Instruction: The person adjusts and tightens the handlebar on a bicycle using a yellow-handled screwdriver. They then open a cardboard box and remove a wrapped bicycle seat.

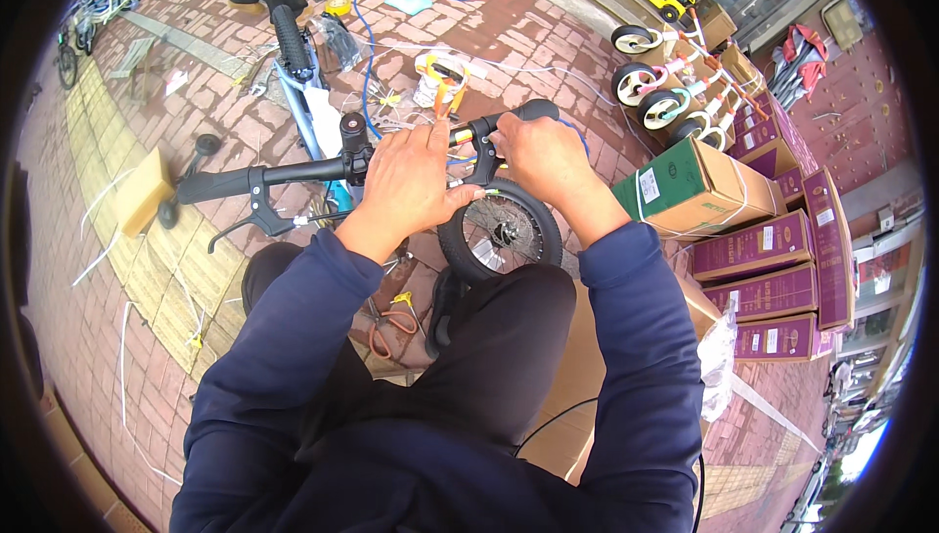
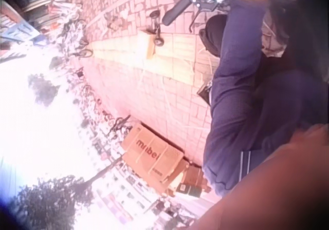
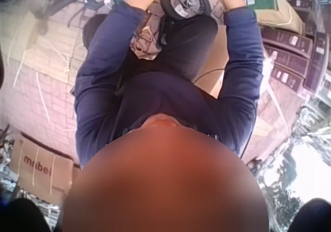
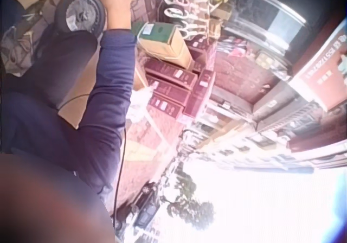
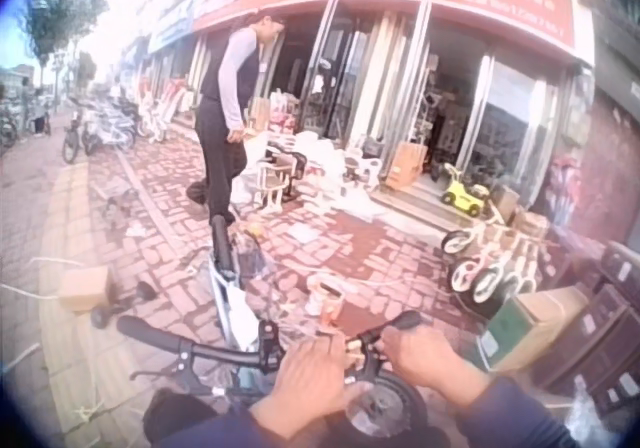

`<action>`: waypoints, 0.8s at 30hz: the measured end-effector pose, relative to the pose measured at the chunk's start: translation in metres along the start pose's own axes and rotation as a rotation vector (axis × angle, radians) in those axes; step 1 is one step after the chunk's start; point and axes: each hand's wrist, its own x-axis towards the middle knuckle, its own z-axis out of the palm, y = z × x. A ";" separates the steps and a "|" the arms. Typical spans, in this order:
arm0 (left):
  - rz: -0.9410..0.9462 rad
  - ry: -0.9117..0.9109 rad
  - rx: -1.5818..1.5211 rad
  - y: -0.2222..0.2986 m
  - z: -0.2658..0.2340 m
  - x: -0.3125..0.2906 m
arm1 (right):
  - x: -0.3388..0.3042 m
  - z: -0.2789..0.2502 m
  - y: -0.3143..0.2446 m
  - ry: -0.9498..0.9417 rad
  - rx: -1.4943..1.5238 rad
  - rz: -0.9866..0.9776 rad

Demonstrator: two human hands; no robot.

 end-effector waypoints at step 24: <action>0.114 0.026 0.141 -0.003 0.018 -0.003 | -0.075 0.007 0.040 0.056 -0.108 0.145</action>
